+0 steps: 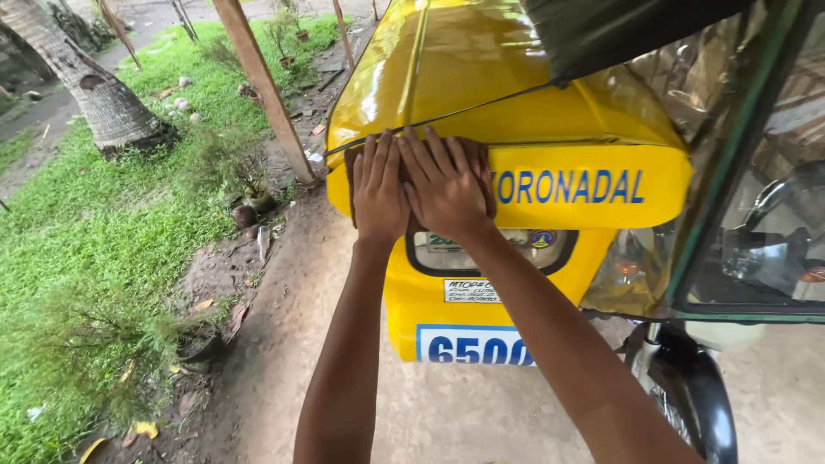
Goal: Sanding the roof and body of a yellow tricycle with sandpaper.
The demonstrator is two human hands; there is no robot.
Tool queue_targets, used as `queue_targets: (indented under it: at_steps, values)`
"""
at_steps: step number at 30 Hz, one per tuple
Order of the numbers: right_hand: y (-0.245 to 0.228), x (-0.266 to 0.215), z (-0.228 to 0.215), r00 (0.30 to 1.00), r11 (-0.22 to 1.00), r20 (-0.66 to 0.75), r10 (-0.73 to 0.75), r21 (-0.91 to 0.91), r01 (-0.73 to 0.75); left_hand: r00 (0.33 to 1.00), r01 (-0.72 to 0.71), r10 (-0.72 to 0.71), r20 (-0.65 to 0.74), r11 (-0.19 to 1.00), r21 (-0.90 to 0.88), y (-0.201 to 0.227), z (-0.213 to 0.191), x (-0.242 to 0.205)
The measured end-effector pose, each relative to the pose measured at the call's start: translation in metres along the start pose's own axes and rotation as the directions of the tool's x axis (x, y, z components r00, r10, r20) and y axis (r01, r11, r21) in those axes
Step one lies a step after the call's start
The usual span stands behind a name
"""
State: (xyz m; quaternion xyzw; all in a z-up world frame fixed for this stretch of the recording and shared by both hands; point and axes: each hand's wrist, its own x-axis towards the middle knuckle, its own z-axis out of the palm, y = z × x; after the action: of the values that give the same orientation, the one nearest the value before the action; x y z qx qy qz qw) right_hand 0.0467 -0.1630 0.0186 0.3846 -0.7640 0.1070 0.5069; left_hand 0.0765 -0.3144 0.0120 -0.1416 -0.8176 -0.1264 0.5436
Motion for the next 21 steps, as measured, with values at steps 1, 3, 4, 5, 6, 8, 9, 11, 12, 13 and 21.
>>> queue_targets:
  at_steps: [1, 3, 4, 5, 6, 8, 9, 11, 12, 13, 21]
  values:
    - [0.007, -0.003, -0.003, 1.000, 1.000, -0.003, 0.002, -0.001, -0.002, 1.000, -0.004, 0.004, 0.000, 1.000, 0.000, 0.004, 0.008, 0.000]
    - [0.019, -0.012, -0.011, 0.998, 1.000, 0.056, 0.001, -0.003, -0.001, 1.000, -0.010, 0.007, 0.023, 0.991, 0.132, 0.013, 0.021, -0.005]
    - [0.029, -0.019, -0.015, 0.999, 1.000, 0.053, -0.003, 0.001, 0.003, 1.000, -0.008, 0.006, 0.021, 0.991, 0.137, 0.023, 0.028, -0.003]
    - [0.040, -0.026, -0.019, 0.998, 1.000, 0.066, 0.005, -0.001, -0.004, 0.999, -0.017, 0.012, 0.041, 0.992, 0.128, 0.032, 0.035, -0.002]
    - [0.051, -0.035, -0.023, 0.996, 1.000, 0.083, 0.012, -0.003, -0.012, 0.998, -0.023, 0.016, 0.063, 0.993, 0.116, 0.044, 0.043, -0.002]
    - [0.080, -0.055, -0.035, 0.996, 0.999, 0.089, 0.031, 0.001, -0.032, 0.998, -0.032, 0.027, 0.051, 0.996, 0.085, 0.070, 0.070, 0.001]
    - [0.094, -0.065, -0.041, 0.994, 0.999, 0.094, 0.054, 0.002, -0.055, 0.998, -0.045, 0.043, 0.038, 0.998, 0.051, 0.083, 0.083, 0.002]
    - [0.123, -0.084, -0.055, 0.988, 0.996, 0.132, 0.085, -0.026, -0.083, 0.997, -0.044, 0.042, 0.067, 0.999, 0.027, 0.116, 0.105, 0.008]
    - [0.137, -0.089, -0.062, 0.981, 0.992, 0.157, 0.116, -0.060, -0.108, 0.995, -0.053, 0.053, 0.087, 0.999, 0.003, 0.131, 0.114, 0.014]
    - [0.148, -0.099, -0.071, 0.981, 0.993, 0.161, 0.112, -0.055, -0.104, 0.995, -0.047, 0.046, 0.089, 0.999, 0.007, 0.146, 0.124, 0.014]
    - [0.215, -0.154, -0.108, 0.976, 0.979, 0.105, 0.191, 0.052, -0.197, 0.985, -0.133, 0.128, 0.116, 0.990, 0.036, 0.226, 0.179, 0.024]
